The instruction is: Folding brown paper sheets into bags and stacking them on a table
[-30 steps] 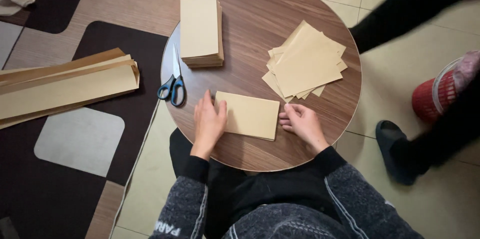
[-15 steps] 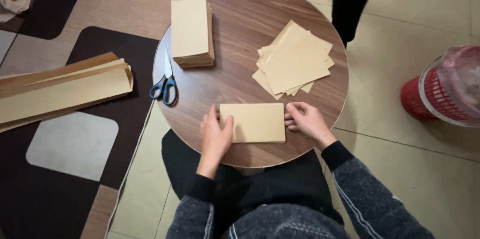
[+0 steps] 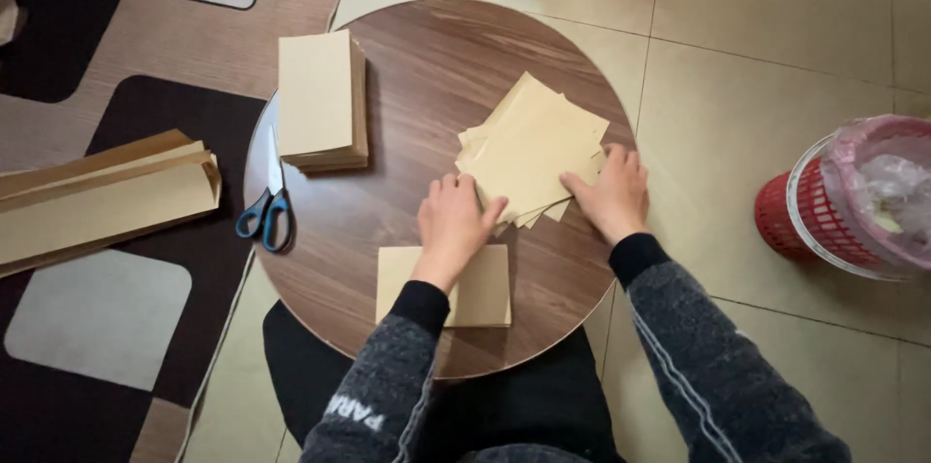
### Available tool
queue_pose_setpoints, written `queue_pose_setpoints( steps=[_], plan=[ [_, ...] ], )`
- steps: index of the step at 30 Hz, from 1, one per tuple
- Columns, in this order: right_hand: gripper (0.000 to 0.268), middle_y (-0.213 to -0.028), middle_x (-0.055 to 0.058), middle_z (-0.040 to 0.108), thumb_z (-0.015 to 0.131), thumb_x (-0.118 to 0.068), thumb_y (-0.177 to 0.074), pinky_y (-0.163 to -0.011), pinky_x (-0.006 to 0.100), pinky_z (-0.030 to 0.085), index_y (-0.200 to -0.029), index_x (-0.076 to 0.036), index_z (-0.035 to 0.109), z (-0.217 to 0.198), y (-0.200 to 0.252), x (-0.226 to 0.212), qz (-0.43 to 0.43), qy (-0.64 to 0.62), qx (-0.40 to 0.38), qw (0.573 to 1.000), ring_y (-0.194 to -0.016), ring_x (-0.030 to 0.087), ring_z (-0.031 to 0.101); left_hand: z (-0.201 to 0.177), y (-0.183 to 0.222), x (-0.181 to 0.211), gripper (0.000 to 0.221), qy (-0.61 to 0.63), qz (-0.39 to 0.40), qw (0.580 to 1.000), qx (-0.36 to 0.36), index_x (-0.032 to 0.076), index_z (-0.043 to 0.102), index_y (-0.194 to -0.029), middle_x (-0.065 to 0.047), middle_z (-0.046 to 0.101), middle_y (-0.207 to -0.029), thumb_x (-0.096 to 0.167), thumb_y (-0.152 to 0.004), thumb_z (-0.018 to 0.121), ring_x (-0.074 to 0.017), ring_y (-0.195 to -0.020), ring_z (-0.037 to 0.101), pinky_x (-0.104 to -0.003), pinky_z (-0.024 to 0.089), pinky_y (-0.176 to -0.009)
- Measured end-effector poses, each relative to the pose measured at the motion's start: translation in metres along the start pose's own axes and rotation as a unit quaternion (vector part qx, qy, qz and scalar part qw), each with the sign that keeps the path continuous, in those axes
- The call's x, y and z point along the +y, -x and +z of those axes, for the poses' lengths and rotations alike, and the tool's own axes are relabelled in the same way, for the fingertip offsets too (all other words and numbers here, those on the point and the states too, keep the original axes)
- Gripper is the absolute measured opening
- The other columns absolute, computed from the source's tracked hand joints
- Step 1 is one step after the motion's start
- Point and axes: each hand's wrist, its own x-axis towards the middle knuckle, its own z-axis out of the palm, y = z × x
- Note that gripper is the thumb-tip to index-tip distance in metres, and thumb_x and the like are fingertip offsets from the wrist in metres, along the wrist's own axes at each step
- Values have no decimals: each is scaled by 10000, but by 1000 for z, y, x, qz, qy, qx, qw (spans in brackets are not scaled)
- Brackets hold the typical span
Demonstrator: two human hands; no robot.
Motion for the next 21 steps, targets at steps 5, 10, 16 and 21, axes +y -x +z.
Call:
queue_pose_setpoints(
  steps=[5,10,16,21],
  plan=[
    [779,-1341,215,685,937,-375,-906,-1178,636,505,-1511,-38,583,13,-8,14,31,-60,21,997,-1374,508,636,2,-5,9,673,11,-25,999,-22,131,654,-1273,-150,707,-1225,546,-830,945,-407,-1191,710,-572,612,-943],
    [642,-1025,35,820,860,-336,-935,-1095,574,549,-1481,-176,562,14,-1,21,69,-141,48,986,-1185,381,785,0,-5,9,694,53,-42,997,-36,137,616,-1311,-159,681,-1258,489,-837,980,-430,-1220,684,-601,587,-973],
    [238,-988,5,835,859,-358,-996,-837,441,649,-1198,-234,854,8,-4,28,-2,-195,84,977,-970,247,829,15,-8,-17,731,164,-53,985,-16,154,659,-1349,-126,689,-1234,596,-851,957,-394,-1246,700,-574,577,-1010],
    [255,-1058,89,692,781,-136,-1101,-585,354,721,-1284,31,722,-33,46,-18,4,-511,-24,859,-747,211,758,-9,4,-43,1002,428,-102,897,43,-68,548,-1604,-314,754,-1212,534,-924,972,-405,-1117,766,-488,626,-946]
  ],
)
